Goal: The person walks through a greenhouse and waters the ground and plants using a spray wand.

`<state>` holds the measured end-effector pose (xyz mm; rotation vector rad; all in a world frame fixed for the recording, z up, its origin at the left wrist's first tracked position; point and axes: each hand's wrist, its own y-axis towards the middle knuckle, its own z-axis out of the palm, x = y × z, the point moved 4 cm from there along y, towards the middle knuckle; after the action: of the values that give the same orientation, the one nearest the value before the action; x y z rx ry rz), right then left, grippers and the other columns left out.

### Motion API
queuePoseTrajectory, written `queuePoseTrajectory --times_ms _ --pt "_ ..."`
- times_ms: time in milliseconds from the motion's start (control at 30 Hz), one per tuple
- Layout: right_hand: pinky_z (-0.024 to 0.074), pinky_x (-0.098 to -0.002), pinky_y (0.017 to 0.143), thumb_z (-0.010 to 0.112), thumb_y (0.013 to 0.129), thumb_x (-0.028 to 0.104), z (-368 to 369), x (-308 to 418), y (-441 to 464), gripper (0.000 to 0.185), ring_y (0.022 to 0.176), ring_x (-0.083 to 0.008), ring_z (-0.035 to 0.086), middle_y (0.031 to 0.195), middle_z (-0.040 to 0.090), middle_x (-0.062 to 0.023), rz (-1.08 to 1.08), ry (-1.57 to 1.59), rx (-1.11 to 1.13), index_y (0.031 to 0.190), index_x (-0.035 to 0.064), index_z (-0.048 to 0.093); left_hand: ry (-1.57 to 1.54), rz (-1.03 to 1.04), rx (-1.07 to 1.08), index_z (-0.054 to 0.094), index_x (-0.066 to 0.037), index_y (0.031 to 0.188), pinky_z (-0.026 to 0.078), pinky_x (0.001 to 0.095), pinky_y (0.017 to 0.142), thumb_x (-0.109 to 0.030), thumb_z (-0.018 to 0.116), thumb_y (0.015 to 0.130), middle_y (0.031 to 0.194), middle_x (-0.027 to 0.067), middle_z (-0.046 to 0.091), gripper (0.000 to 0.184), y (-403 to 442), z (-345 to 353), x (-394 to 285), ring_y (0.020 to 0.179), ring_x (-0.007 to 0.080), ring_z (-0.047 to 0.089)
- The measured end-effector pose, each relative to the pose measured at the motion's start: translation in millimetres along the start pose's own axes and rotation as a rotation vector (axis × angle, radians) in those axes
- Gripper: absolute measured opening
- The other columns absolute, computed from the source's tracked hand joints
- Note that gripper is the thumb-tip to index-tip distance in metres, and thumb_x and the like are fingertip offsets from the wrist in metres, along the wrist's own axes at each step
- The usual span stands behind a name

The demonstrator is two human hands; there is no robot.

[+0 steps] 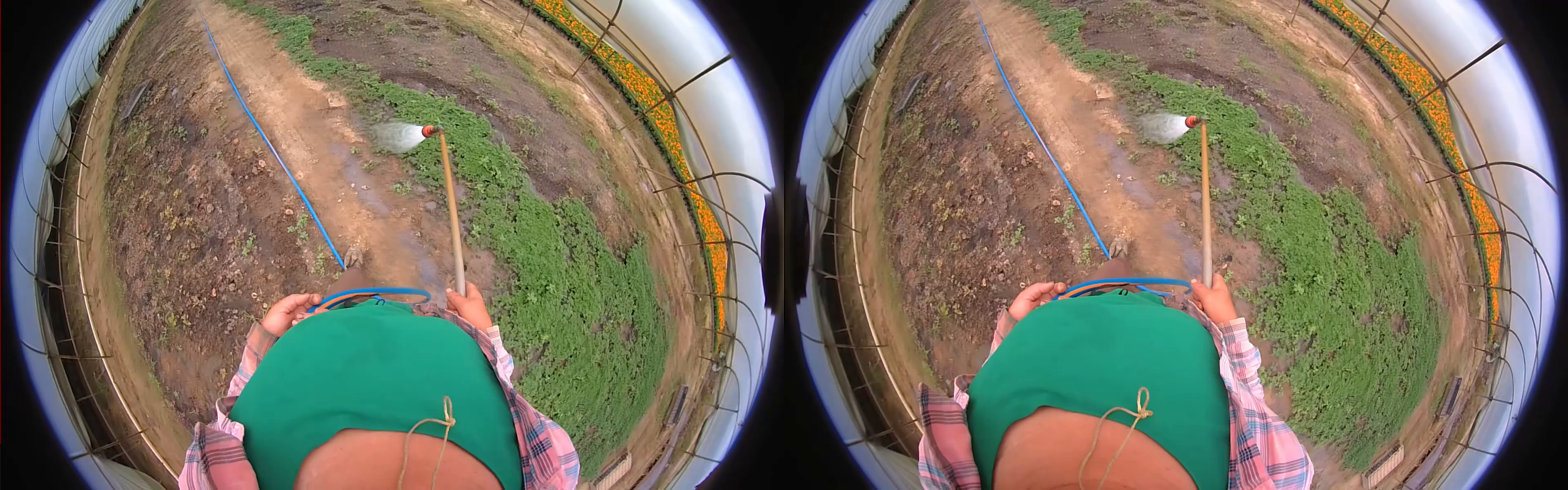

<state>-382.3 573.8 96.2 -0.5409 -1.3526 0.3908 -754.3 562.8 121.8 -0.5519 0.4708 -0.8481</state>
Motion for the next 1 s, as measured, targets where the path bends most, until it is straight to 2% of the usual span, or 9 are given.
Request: queuePoseTrajectory --times_ms 133,233,400,467,567,733,833,1000 --pt "0.0361 -0.0253 0.045 0.061 0.086 0.016 7 13 11 0.023 0.052 -0.0086 0.046 0.063 0.049 -0.0022 0.014 -0.194 -0.043 0.089 0.001 0.044 0.022 0.02 -0.019 0.048 0.0 0.104 0.033 0.0131 0.043 -0.023 0.036 0.098 0.085 0.0089 0.057 0.026 6 8 -11 0.051 0.0007 0.04" --pt "0.0372 -0.0252 0.046 0.062 0.085 0.017 22 23 27 0.023 0.054 -0.0089 0.048 0.064 0.051 -0.003 0.022 -0.148 -0.032 0.088 0.0002 0.046 -0.005 0.007 0.004 0.048 0.0 0.105 0.033 0.0134 0.043 -0.023 0.036 0.098 0.082 0.0067 0.056 0.027 12 5 -30 0.051 0.0008 0.04" --pt "0.0346 -0.0254 0.044 0.06 0.087 0.015 53 56 74 0.021 0.052 -0.0079 0.043 0.063 0.047 -0.0008 0.035 -0.064 0.013 0.09 0.0016 0.044 -0.007 0.024 -0.011 0.049 0.0 0.106 0.033 0.014 0.043 -0.023 0.038 0.097 0.078 0.0042 0.054 0.027 41 -6 -76 0.052 0.0016 0.04" --pt "0.0321 -0.0247 0.044 0.057 0.088 0.013 73 79 95 0.019 0.051 -0.0072 0.04 0.062 0.043 0.0002 0.038 0.023 0.051 0.092 0.0015 0.043 -0.002 0.023 0.008 0.05 0.001 0.106 0.034 0.0141 0.043 -0.023 0.039 0.097 0.078 0.0038 0.054 0.028 53 -4 -105 0.052 0.0019 0.041" --pt "0.0292 -0.023 0.043 0.054 0.09 0.009 104 115 140 0.017 0.05 -0.0063 0.035 0.062 0.038 0.0012 0.023 0.149 0.115 0.095 0.0018 0.041 -0.048 0.007 -0.116 0.05 0.001 0.106 0.034 0.0143 0.043 -0.023 0.04 0.096 0.077 0.0026 0.054 0.028 70 5 -154 0.052 0.0022 0.041" --pt "0.0297 -0.0221 0.042 0.052 0.09 0.006 156 165 214 0.015 0.048 -0.0065 0.033 0.063 0.036 0.0011 0.025 0.308 0.212 0.093 0.0046 0.037 -0.098 0.015 -0.048 0.05 0.001 0.106 0.035 0.0145 0.043 -0.023 0.041 0.096 0.076 0.003 0.055 0.028 85 -7 -241 0.052 0.0026 0.041" --pt "0.0297 -0.0228 0.042 0.051 0.091 0.006 190 191 253 0.014 0.047 -0.0067 0.031 0.063 0.035 0.001 0.026 0.303 0.247 0.092 0.0045 0.037 -0.121 0.011 -0.008 0.05 0.001 0.105 0.035 0.0146 0.043 -0.022 0.04 0.096 0.077 0.0046 0.056 0.027 83 2 -303 0.051 0.0025 0.041" --pt "0.0286 -0.0239 0.038 0.051 0.09 0.008 223 216 292 0.016 0.045 -0.0073 0.033 0.06 0.036 0.0003 0.031 0.188 0.163 0.089 0.0049 0.036 -0.114 0.021 0.017 0.05 0.001 0.103 0.035 0.0144 0.044 -0.022 0.04 0.096 0.079 0.0075 0.056 0.026 85 12 -373 0.052 0.0021 0.041"
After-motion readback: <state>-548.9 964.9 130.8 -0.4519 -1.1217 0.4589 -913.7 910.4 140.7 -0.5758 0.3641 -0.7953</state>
